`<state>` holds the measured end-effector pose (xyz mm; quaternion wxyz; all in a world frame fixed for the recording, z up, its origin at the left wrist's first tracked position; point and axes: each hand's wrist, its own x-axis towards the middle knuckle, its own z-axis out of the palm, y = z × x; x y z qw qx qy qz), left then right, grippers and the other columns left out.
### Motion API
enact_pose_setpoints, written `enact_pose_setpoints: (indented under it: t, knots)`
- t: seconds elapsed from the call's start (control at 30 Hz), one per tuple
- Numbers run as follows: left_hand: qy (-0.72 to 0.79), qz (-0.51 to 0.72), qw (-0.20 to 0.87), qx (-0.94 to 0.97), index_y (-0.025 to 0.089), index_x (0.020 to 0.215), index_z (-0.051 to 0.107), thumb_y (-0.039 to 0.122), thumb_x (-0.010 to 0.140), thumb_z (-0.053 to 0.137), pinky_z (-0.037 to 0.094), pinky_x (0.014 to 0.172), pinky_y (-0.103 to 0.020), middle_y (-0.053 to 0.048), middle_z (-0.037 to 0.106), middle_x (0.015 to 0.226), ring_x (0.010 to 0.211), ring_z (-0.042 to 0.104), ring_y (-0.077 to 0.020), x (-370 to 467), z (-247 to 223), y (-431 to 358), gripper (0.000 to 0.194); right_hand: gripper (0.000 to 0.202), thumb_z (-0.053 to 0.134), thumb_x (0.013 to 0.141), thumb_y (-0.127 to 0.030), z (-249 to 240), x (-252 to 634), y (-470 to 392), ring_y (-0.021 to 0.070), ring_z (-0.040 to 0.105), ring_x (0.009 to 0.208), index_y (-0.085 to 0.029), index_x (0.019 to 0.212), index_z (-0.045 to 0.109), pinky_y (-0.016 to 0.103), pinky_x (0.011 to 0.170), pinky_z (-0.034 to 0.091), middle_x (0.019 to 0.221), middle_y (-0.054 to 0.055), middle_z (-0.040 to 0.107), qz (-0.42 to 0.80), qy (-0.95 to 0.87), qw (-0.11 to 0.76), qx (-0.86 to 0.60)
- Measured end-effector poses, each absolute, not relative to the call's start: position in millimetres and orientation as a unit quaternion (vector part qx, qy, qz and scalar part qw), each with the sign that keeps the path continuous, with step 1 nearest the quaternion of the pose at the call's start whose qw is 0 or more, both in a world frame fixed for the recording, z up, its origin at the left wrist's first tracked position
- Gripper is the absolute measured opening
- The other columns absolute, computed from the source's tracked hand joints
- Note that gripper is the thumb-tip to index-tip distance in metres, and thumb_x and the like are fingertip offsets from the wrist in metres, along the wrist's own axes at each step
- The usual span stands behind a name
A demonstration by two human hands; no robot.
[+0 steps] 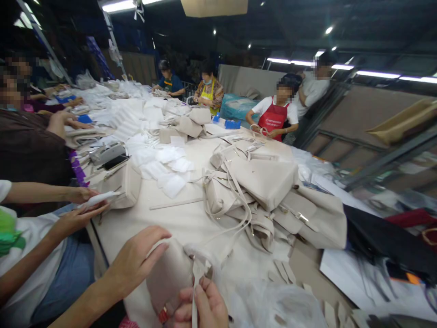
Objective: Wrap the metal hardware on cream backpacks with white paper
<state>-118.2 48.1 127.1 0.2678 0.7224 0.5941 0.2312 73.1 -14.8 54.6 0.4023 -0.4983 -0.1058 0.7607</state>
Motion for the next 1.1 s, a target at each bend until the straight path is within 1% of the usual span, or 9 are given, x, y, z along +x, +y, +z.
enact_pose_setpoints:
  t: [0.07, 0.2, 0.3, 0.37, 0.53, 0.73, 0.8, 0.93, 1.1]
  knots:
    - [0.547, 0.293, 0.308, 0.721, 0.02, 0.108, 0.065, 0.032, 0.091, 0.043, 0.041, 0.09, -0.031, -0.009, 0.069, 0.109, 0.101, 0.059, -0.0232, -96, 124, 67, 0.03, 0.061, 0.09, 0.047, -0.052, 54, 66, -10, 0.0141, 0.064, 0.044, -0.021, 0.086, 0.054, 0.022, 0.041, 0.051, 0.066, 0.0, 0.073, 0.739, -0.1, 0.445, -0.496]
    - [0.538, 0.212, 0.371, 0.727, 0.018, 0.071, 0.067, 0.034, 0.092, 0.04, 0.04, 0.068, -0.029, -0.004, 0.064, 0.069, 0.069, 0.056, -0.0196, -60, 105, 91, 0.038, 0.071, 0.09, 0.054, -0.047, 57, 54, -3, 0.0134, 0.068, 0.055, -0.024, 0.107, 0.048, 0.025, 0.052, 0.058, 0.082, 0.0, 0.075, 0.668, -0.118, 0.532, -0.507]
    - [0.514, 0.254, 0.401, 0.714, 0.018, 0.063, 0.066, 0.028, 0.083, 0.056, 0.038, 0.067, -0.026, -0.002, 0.062, 0.069, 0.071, 0.054, -0.0178, -50, 103, 94, 0.024, 0.073, 0.089, 0.055, -0.047, 63, 51, -2, 0.0116, 0.067, 0.056, -0.023, 0.111, 0.049, 0.023, 0.053, 0.058, 0.085, 0.0, 0.074, 0.641, -0.123, 0.553, -0.518]
    - [0.495, 0.327, 0.411, 0.692, 0.017, 0.07, 0.07, 0.02, 0.077, 0.06, 0.04, 0.071, -0.025, -0.002, 0.062, 0.076, 0.078, 0.055, -0.0177, -49, 111, 89, 0.012, 0.071, 0.091, 0.053, -0.046, 64, 52, -2, 0.011, 0.066, 0.055, -0.021, 0.107, 0.053, 0.021, 0.051, 0.057, 0.08, 0.0, 0.073, 0.648, -0.122, 0.543, -0.52]
    - [0.402, 0.385, 0.498, 0.665, 0.016, 0.087, 0.074, 0.019, 0.085, 0.053, 0.044, 0.068, -0.023, -0.004, 0.065, 0.078, 0.072, 0.057, -0.0144, -65, 136, 56, 0.021, 0.051, 0.084, 0.059, -0.055, 62, 64, -11, 0.0123, 0.062, 0.047, -0.015, 0.084, 0.065, 0.022, 0.044, 0.051, 0.062, 0.001, 0.068, 0.708, -0.186, 0.44, -0.52]
    - [0.437, 0.33, 0.666, 0.506, 0.012, 0.1, 0.073, 0.029, 0.079, 0.06, 0.047, 0.057, -0.024, -0.004, 0.067, 0.067, 0.06, 0.061, -0.0151, -86, 116, 16, 0.03, 0.042, 0.061, 0.082, -0.06, 74, 87, -13, 0.0217, 0.065, 0.079, -0.02, 0.086, 0.075, 0.031, 0.075, 0.052, 0.082, 0.006, 0.073, 0.658, -0.454, 0.317, -0.51]
    - [0.448, 0.344, 0.694, 0.447, 0.013, 0.097, 0.073, 0.032, 0.078, 0.062, 0.047, 0.055, -0.023, -0.002, 0.066, 0.062, 0.056, 0.06, -0.0139, -86, 103, 12, 0.029, 0.04, 0.058, 0.084, -0.059, 79, 92, -8, 0.023, 0.064, 0.083, -0.022, 0.089, 0.075, 0.032, 0.078, 0.05, 0.085, 0.005, 0.073, 0.636, -0.504, 0.304, -0.499]
    - [0.474, 0.419, 0.666, 0.394, 0.015, 0.072, 0.066, 0.024, 0.067, 0.071, 0.047, 0.06, -0.022, 0.0, 0.066, 0.066, 0.059, 0.059, -0.0117, -78, 80, 23, 0.012, 0.045, 0.057, 0.082, -0.062, 67, 100, 6, 0.0236, 0.063, 0.079, -0.021, 0.085, 0.075, 0.033, 0.074, 0.049, 0.081, 0.006, 0.072, 0.648, -0.505, 0.299, -0.485]
    - [0.485, 0.415, 0.65, 0.412, 0.017, 0.081, 0.06, 0.022, 0.064, 0.069, 0.046, 0.062, -0.022, 0.003, 0.064, 0.063, 0.057, 0.059, -0.0107, -63, 56, 51, 0.02, 0.051, 0.058, 0.078, -0.067, 33, 111, 29, 0.0211, 0.06, 0.07, -0.019, 0.079, 0.074, 0.032, 0.069, 0.046, 0.076, 0.005, 0.07, 0.637, -0.476, 0.328, -0.509]
